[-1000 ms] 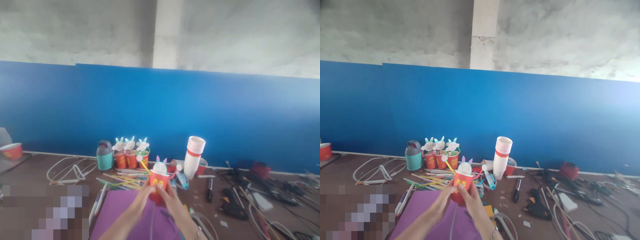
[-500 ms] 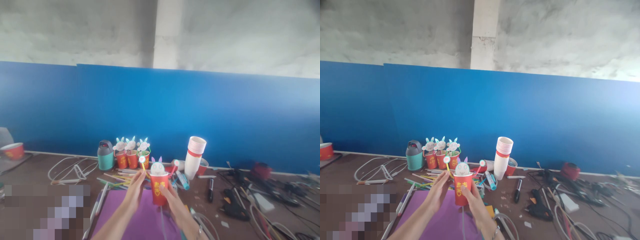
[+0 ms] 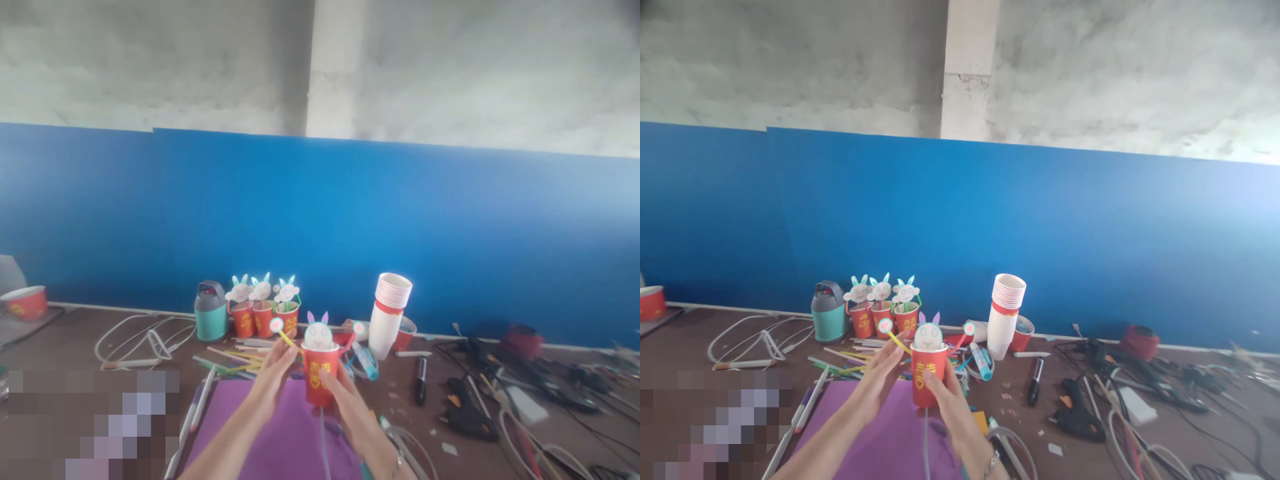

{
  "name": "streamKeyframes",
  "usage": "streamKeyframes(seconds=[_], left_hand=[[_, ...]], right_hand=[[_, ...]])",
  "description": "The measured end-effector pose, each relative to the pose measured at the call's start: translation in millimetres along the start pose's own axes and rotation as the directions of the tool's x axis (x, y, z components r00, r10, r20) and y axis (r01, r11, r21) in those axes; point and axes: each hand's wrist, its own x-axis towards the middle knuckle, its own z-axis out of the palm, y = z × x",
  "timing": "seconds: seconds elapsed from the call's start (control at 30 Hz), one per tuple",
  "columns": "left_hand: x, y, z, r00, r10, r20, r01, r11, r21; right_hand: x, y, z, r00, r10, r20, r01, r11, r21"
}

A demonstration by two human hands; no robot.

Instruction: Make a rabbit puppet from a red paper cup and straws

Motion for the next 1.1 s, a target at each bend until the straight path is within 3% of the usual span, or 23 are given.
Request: streamKeyframes(seconds=[0.13, 0.3, 0.43, 0.53, 0.8, 1.1], left_hand=[[-8, -3, 4.8, 0.985, -0.086, 0.148, 0.080, 0.996, 0.048], [-4, -8, 2.1, 1.000, -0.017, 0.011, 0.016, 0.997, 0.079], [-2, -6, 1.6, 0.999, -0.013, -0.036, 0.015, 0.999, 0.051], [-3, -1, 3.8, 0.998, -0.016, -0.054, 0.017, 1.000, 0.026], [-4, 5, 6.9, 0.995, -0.012, -0.101, 0.015, 0.999, 0.028], [-3, 3, 4.6, 0.993, -0.021, -0.116, 0.024, 1.000, 0.020]], right_hand=[[3, 5, 0, 0.998, -0.050, 0.045, 0.050, 0.999, 0.020], [14, 18, -1, 0.994, -0.104, 0.023, 0.105, 0.992, -0.065], [14, 18, -1, 0.996, 0.013, 0.084, 0.018, 0.932, -0.362], [6, 14, 0, 0.992, 0.093, 0.087, -0.040, 0.876, -0.480], [-6, 7, 4, 0.958, 0.235, 0.164, -0.132, 0.869, -0.477], [-13, -1, 6, 0.946, 0.277, 0.169, -0.140, 0.819, -0.557]])
